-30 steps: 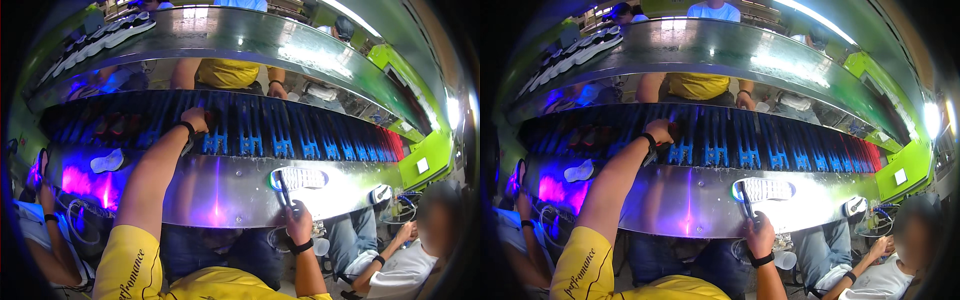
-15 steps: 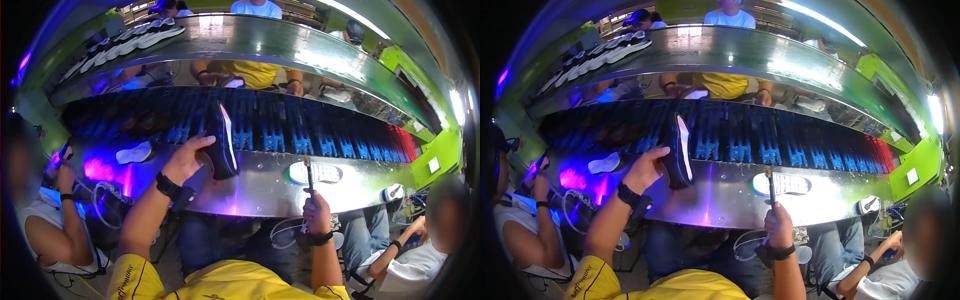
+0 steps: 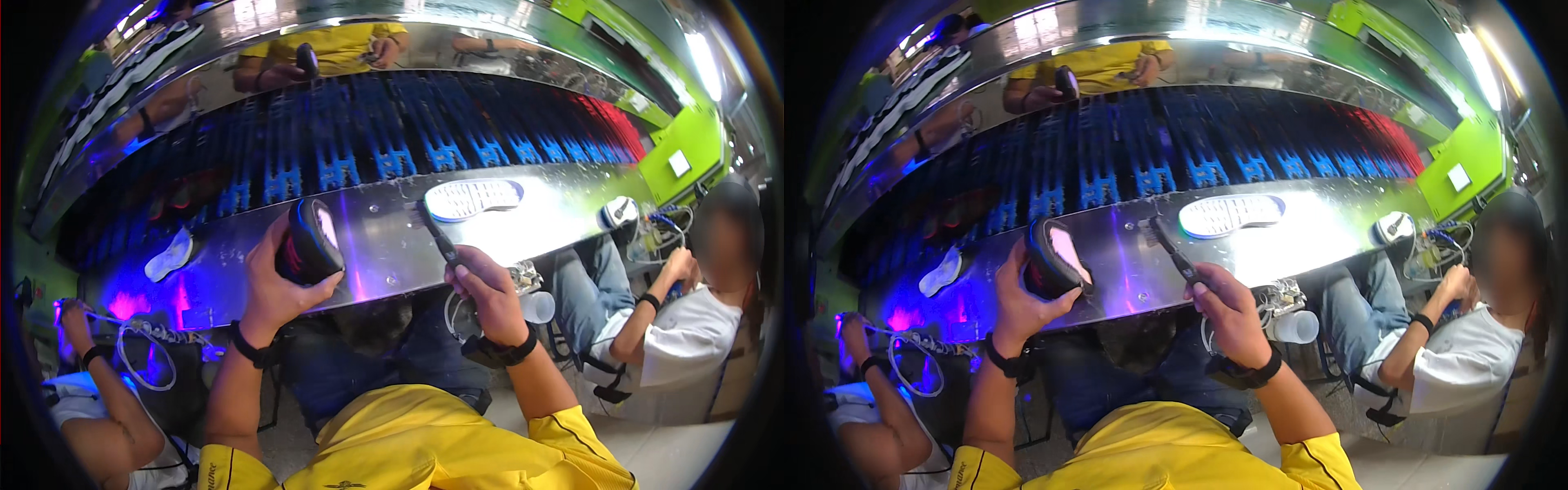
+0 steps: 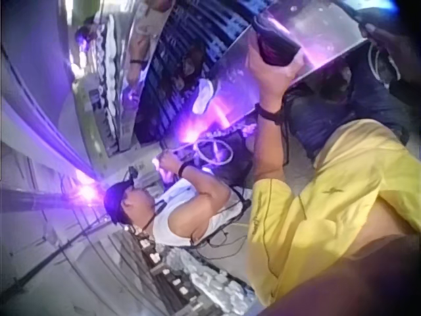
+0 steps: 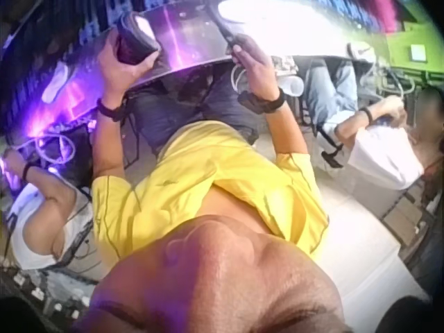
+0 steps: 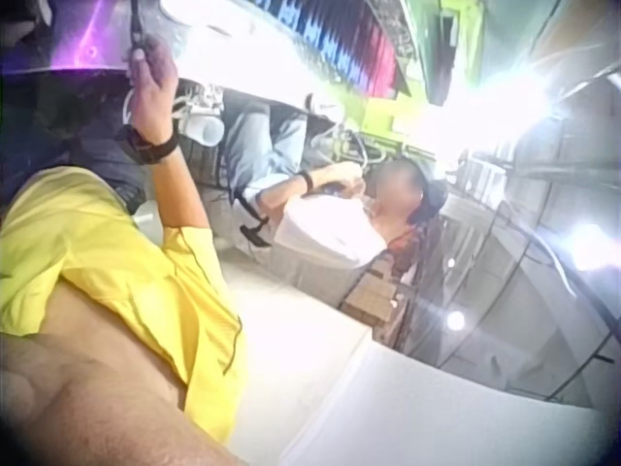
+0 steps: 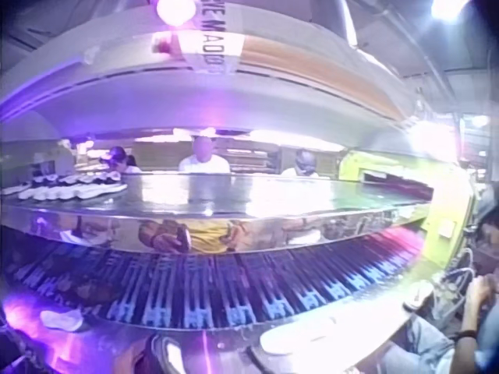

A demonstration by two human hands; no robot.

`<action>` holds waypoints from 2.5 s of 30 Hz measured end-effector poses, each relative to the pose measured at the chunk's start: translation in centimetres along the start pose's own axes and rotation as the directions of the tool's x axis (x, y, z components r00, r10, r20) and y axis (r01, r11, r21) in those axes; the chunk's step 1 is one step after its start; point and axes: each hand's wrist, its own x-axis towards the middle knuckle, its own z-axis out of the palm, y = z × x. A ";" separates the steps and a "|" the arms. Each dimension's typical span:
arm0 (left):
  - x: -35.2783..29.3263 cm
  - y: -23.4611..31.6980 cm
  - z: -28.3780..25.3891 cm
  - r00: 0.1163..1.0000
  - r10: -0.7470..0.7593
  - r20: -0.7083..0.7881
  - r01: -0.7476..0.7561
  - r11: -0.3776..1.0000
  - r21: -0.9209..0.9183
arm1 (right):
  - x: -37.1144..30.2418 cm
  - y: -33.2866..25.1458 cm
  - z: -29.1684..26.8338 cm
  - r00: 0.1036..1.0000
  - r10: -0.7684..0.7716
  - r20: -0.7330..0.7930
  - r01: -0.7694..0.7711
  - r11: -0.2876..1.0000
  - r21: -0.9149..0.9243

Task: Applying adhesive or glue to shoe uppers and soles using a brush tool.

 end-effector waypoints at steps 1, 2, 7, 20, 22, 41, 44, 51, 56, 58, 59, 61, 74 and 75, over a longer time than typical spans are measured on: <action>-0.2 0.2 0.4 1.000 -0.003 0.011 0.003 1.000 -0.009 | 0.0 0.2 0.0 0.999 0.034 0.022 -0.034 0.999 0.009; -0.4 0.3 0.8 0.999 0.041 -0.006 -0.040 0.994 0.099 | 0.2 0.4 0.2 0.998 0.059 0.004 -0.059 0.998 0.025; -3.8 -1.5 2.2 0.998 0.070 -0.004 -0.066 0.960 0.274 | 1.1 2.1 0.9 0.974 0.222 0.033 -0.223 0.974 0.029; -12.5 -5.2 1.7 0.993 0.112 0.034 -0.115 0.900 0.421 | 2.9 11.2 7.3 0.957 0.289 0.018 -0.282 0.945 -0.168; -12.9 -5.8 1.7 0.993 0.115 0.029 -0.116 0.900 0.421 | 3.1 12.5 8.5 0.969 0.247 -0.003 -0.241 0.944 -0.223; -15.0 -8.9 3.2 0.990 0.124 -0.062 -0.091 0.917 0.388 | 4.2 15.9 10.7 0.996 0.067 -0.061 -0.085 0.924 -0.374; -15.4 -9.1 3.0 0.990 0.128 -0.064 -0.093 0.915 0.393 | 6.0 16.3 10.6 0.999 0.028 -0.015 -0.032 0.872 -0.489; -15.5 -9.2 3.7 0.989 0.134 -0.059 -0.102 0.920 0.379 | 6.2 16.1 9.7 0.997 0.071 0.009 -0.056 0.855 -0.516; -15.5 -9.3 4.0 0.988 0.137 -0.074 -0.100 0.922 0.374 | 5.1 16.6 9.3 0.992 0.119 0.029 -0.102 0.932 -0.348; -15.4 -9.2 4.2 0.989 0.132 -0.071 -0.097 0.923 0.374 | 4.8 16.7 9.0 0.986 0.156 0.050 -0.135 0.946 -0.296; -15.3 -9.2 4.3 0.989 0.129 -0.071 -0.093 0.922 0.375 | 4.6 16.8 8.8 0.979 0.189 0.075 -0.166 0.956 -0.244; -15.1 -9.0 4.1 0.990 0.135 -0.030 -0.113 0.919 0.378 | 4.2 17.4 8.3 0.976 0.197 0.092 -0.173 0.960 -0.219; -15.3 -8.3 4.7 0.990 0.140 0.011 -0.134 0.918 0.374 | 3.7 15.6 8.6 0.993 -0.099 0.056 0.114 0.837 -0.535; -15.3 -8.2 4.7 0.990 0.140 0.013 -0.134 0.917 0.375 | 3.6 15.5 8.7 0.994 -0.099 0.054 0.112 0.839 -0.533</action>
